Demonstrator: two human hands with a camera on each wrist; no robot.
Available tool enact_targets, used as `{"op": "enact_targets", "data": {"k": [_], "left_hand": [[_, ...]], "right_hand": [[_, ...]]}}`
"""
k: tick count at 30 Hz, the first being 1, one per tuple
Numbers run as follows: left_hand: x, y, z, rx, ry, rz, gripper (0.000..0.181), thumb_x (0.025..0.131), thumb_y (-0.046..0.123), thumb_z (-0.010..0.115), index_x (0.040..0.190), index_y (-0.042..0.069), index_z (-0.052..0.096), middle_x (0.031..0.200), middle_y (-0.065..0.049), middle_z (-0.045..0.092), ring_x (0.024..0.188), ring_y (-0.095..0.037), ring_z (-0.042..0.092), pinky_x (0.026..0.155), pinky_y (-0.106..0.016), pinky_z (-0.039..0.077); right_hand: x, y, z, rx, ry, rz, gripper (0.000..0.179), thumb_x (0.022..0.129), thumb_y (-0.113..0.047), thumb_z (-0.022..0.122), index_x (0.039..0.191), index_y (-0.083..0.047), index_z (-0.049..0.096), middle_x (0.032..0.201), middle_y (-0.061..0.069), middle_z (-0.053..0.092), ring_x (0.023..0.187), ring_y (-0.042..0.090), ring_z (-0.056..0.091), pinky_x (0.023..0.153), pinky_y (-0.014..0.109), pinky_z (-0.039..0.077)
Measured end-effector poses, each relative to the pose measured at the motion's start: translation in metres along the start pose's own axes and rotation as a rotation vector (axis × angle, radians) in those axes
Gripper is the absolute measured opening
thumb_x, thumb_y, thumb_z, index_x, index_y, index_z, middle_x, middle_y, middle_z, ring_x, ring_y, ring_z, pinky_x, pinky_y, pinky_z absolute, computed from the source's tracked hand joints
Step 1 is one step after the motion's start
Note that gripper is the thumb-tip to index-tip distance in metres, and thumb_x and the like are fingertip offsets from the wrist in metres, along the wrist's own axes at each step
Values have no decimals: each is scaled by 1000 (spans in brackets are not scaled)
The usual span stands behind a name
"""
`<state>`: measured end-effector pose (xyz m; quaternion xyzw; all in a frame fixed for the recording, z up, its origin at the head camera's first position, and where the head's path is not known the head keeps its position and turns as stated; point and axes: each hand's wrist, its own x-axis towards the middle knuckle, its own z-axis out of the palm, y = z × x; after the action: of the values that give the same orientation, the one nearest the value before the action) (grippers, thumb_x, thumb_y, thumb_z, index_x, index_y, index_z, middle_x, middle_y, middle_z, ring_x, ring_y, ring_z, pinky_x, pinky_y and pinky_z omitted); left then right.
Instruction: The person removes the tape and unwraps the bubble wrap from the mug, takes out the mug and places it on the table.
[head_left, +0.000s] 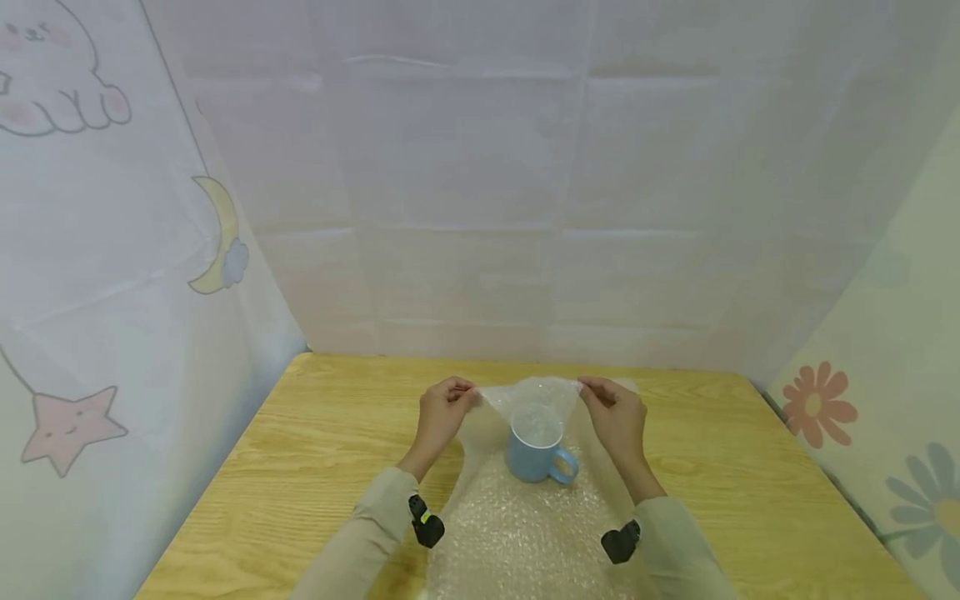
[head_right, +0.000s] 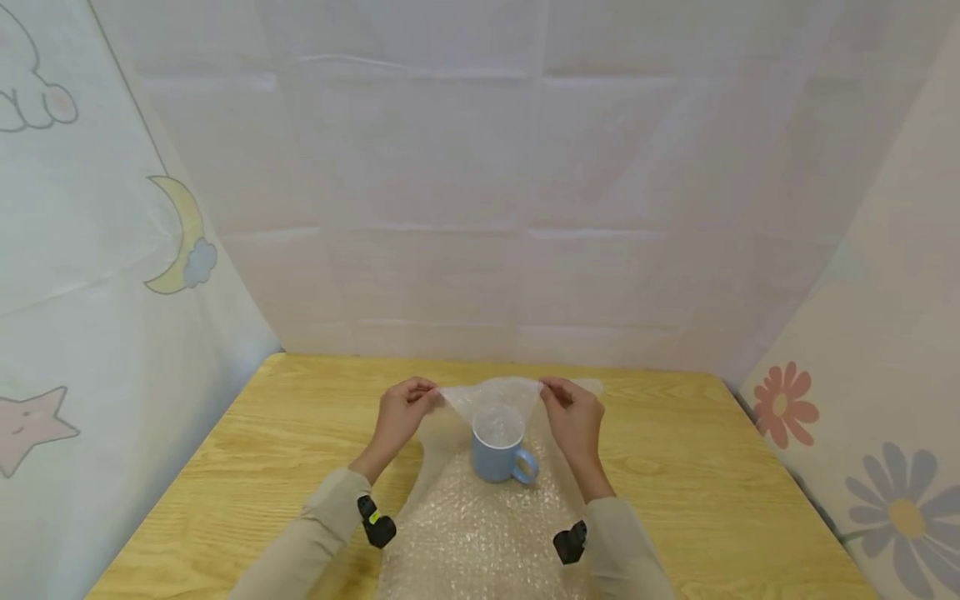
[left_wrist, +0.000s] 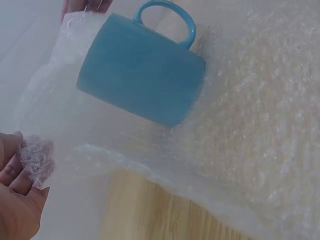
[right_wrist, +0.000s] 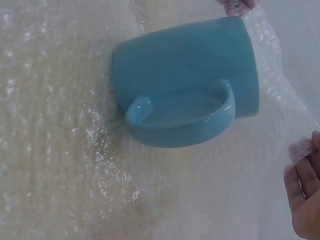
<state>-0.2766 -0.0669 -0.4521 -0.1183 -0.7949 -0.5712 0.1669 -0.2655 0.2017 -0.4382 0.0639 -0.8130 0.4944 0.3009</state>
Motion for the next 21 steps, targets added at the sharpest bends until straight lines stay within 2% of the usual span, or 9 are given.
{"op": "enact_targets", "data": {"k": [7, 12, 14, 17, 21], "left_hand": [[3, -1, -3, -107, 15, -144, 11, 93, 10, 67, 95, -1, 71, 84, -11, 72, 77, -21, 69, 66, -31, 57], [2, -1, -3, -158, 6, -190, 12, 92, 10, 68, 96, -1, 70, 85, -12, 71, 81, -27, 69, 69, -32, 57], [1, -2, -3, -165, -6, -188, 11, 91, 10, 69, 96, 0, 68, 86, -13, 71, 84, -33, 68, 70, -32, 57], [0, -2, -2, -170, -22, -153, 9, 89, 3, 69, 95, -1, 64, 90, -16, 71, 89, -35, 67, 73, -31, 56], [0, -4, -1, -115, -30, -67, 6, 88, -7, 64, 87, -1, 65, 96, -13, 70, 92, -27, 68, 76, -30, 56]], "right_hand": [[6, -4, 5, 60, -8, 63, 10, 88, -4, 71, 96, 1, 74, 92, 13, 72, 75, 5, 64, 68, 11, 50], [7, -4, 9, 85, -11, 59, 10, 88, -5, 71, 96, 1, 74, 90, 12, 72, 73, 3, 63, 66, 12, 50], [7, -4, 10, 86, -6, 57, 11, 88, -6, 72, 96, 1, 74, 91, 13, 72, 72, 3, 63, 65, 12, 50], [7, -4, 11, 89, 12, 66, 12, 87, -5, 73, 96, 1, 74, 92, 12, 73, 74, 4, 64, 65, 12, 50], [6, -2, 12, 64, 47, 61, 12, 84, -5, 76, 95, -1, 74, 92, 10, 73, 76, 10, 66, 63, 12, 50]]}}
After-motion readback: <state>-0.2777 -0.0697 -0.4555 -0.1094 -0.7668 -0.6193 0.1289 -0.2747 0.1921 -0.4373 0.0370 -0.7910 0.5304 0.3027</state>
